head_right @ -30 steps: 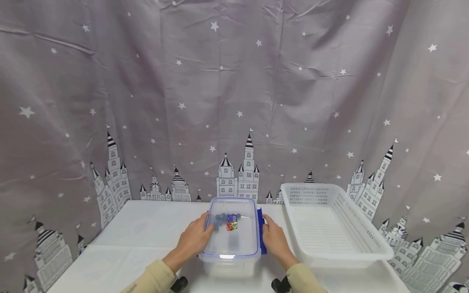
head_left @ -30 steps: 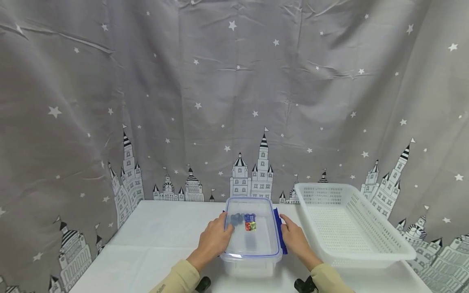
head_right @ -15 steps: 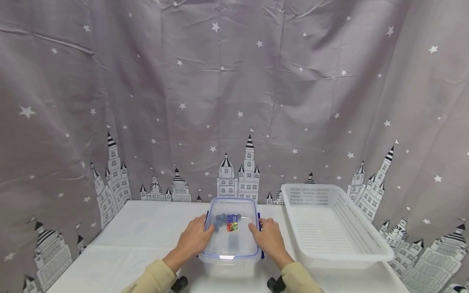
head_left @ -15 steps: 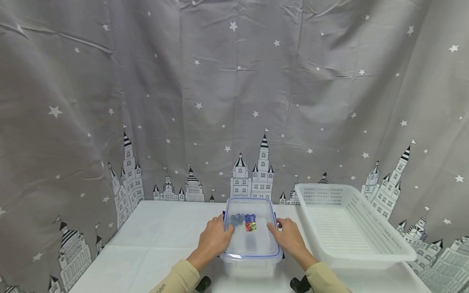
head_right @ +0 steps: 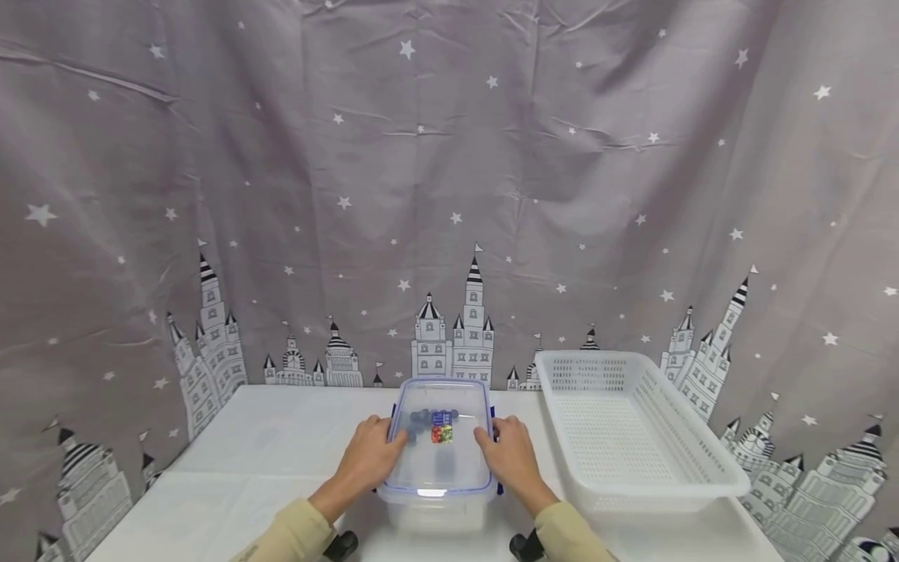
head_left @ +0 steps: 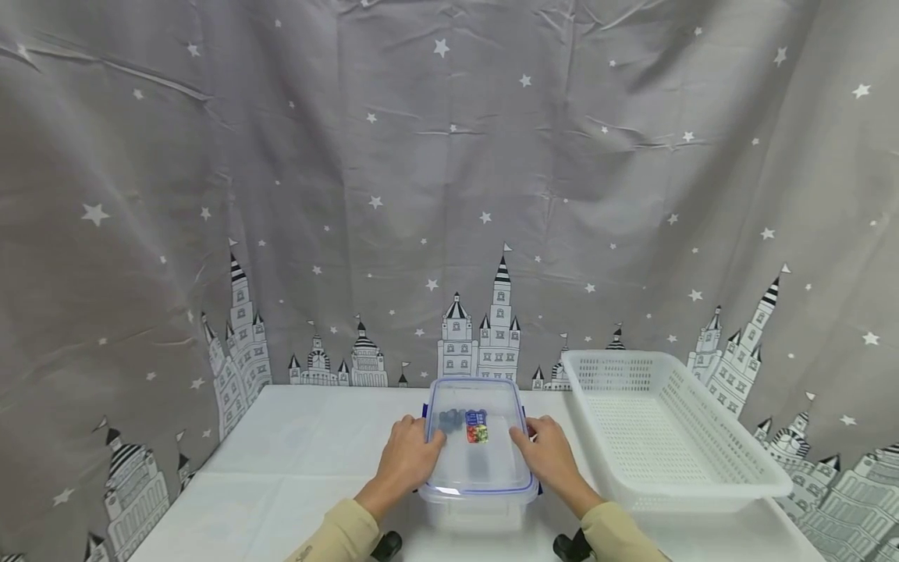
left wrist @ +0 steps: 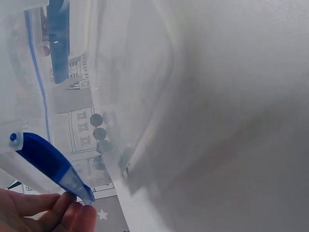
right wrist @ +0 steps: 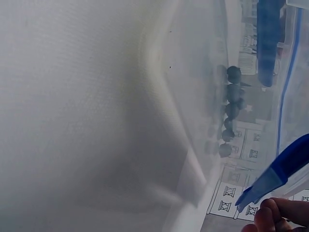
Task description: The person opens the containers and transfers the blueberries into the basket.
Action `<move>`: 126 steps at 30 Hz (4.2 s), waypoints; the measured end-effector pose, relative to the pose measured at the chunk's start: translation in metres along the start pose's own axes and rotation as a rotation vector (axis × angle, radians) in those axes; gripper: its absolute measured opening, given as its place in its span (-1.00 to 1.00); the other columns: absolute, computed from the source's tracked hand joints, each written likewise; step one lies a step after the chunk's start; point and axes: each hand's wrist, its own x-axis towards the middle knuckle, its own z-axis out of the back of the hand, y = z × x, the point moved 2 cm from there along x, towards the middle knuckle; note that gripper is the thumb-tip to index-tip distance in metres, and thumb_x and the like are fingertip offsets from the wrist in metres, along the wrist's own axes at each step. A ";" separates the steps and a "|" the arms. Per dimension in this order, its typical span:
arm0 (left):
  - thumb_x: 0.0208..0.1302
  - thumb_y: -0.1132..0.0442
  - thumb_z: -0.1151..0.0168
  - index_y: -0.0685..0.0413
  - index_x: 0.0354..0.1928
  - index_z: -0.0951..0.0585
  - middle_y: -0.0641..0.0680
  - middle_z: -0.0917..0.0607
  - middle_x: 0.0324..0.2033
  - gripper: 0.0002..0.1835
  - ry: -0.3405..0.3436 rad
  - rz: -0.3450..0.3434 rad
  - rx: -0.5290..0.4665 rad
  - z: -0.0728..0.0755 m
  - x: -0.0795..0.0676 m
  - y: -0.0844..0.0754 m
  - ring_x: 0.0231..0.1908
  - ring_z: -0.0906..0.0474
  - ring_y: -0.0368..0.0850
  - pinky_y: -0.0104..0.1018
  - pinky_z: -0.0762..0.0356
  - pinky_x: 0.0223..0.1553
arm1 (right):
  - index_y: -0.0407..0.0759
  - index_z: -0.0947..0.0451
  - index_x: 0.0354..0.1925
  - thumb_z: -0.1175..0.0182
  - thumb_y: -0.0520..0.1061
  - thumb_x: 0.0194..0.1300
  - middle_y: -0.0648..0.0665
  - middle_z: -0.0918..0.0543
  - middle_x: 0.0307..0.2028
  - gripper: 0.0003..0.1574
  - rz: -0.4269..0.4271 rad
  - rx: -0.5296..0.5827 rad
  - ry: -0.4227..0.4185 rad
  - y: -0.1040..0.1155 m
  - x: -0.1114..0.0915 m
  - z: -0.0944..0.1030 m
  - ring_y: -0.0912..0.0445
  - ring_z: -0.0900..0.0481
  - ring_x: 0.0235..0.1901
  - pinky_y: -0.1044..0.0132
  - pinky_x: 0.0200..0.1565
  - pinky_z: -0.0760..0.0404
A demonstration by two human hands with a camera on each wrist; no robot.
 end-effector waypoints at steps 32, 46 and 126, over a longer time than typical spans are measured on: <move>0.36 0.07 -0.13 0.21 0.30 -0.50 -0.03 -0.45 -0.29 -0.46 -0.163 -0.069 -0.096 0.010 -0.003 -0.012 -0.29 -0.29 -0.18 -0.31 -0.32 -0.29 | -0.36 -0.60 0.13 -0.26 -0.02 0.35 -0.05 -0.51 -0.31 -0.48 0.179 0.085 -0.225 0.002 0.002 0.009 0.07 -0.42 -0.35 0.34 -0.30 -0.36; 0.39 0.13 -0.14 0.12 0.36 -0.45 -0.02 -0.42 -0.30 -0.47 -0.226 -0.178 -0.166 0.019 -0.011 -0.023 -0.42 -0.30 -0.23 -0.39 -0.37 -0.41 | -0.43 -0.56 0.16 -0.30 -0.11 0.31 -0.07 -0.48 -0.39 -0.45 0.301 0.095 -0.346 0.010 -0.003 0.022 0.11 -0.40 -0.40 0.36 -0.34 -0.37; 0.38 0.24 0.13 0.58 0.34 -0.29 0.27 -0.61 -0.28 -0.40 0.137 0.352 -0.236 0.148 0.008 0.125 -0.41 -0.60 -0.03 -0.12 -0.62 -0.24 | -0.52 -0.27 0.38 -0.19 -0.07 0.28 -0.32 -0.67 -0.09 -0.15 -0.174 0.435 0.410 0.170 0.033 -0.091 0.13 -0.50 -0.66 0.33 -0.55 -0.57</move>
